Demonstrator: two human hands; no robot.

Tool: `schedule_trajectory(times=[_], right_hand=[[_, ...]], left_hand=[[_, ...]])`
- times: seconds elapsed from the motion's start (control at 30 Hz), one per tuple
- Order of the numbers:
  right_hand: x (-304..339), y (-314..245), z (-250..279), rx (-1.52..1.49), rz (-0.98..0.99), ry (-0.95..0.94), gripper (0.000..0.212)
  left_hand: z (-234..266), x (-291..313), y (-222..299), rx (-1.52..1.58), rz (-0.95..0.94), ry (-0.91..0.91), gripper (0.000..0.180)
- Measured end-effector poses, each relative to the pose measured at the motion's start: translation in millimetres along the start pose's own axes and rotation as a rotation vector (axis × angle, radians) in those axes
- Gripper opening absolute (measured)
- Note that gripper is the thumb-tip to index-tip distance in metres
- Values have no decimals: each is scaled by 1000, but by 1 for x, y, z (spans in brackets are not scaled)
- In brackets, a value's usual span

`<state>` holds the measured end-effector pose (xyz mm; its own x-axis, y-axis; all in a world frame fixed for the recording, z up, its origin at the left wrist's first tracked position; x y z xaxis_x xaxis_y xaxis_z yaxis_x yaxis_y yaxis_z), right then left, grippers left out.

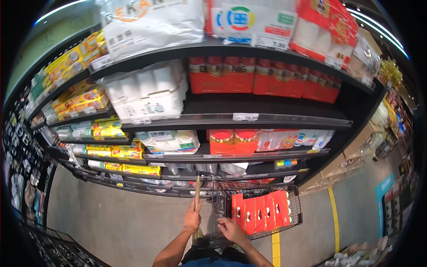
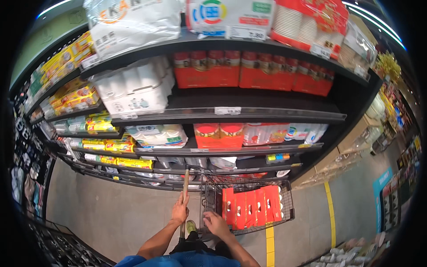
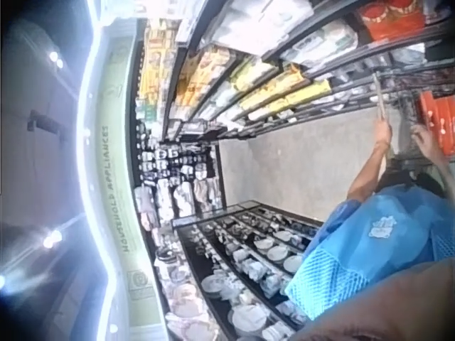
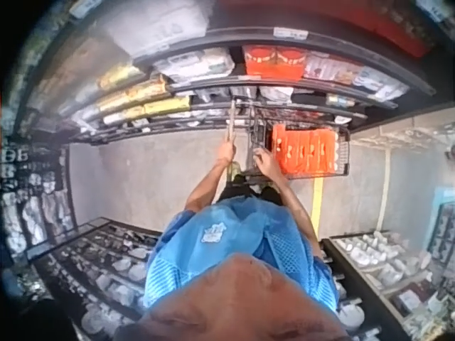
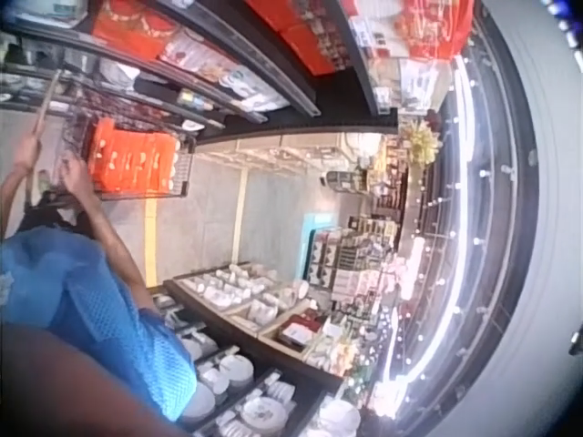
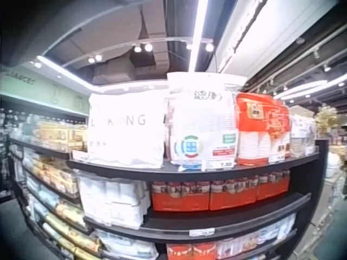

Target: Selecting and picking up packs of disposable cups and gift boxes from supermarket shelves and putting them into a shopping cart.

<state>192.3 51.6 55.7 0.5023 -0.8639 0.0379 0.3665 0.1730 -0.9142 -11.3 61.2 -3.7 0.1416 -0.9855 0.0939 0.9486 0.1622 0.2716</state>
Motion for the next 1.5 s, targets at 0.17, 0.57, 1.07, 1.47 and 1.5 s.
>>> schedule_trajectory(times=[0.17,0.57,1.07,1.47,1.5], right_hand=[[-50,-68,23,41,179,145,25],[-189,-253,85,44,570,310,50],[-287,-333,127,3,540,347,79],[-339,-358,123,226,439,264,96],[-340,-357,125,246,440,284,96]], left_hand=[[17,10,-21,55,-4,-45,73],[27,6,-46,252,-59,53,71],[373,-81,-93,472,-179,946,50],[438,-182,-152,664,-129,907,78],[436,-183,-149,720,-133,887,78]])
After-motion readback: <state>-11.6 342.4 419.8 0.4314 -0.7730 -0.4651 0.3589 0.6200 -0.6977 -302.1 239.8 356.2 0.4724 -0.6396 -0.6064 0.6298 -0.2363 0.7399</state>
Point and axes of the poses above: each hand's wrist, its own x-axis away from the middle knuckle, its own z-axis out of the back of the hand, y = z × x, the point moved 5 cm from there along -x, towards the middle knuckle, and after that the axes turned 5 degrees about -x, right-handed, at the moved point
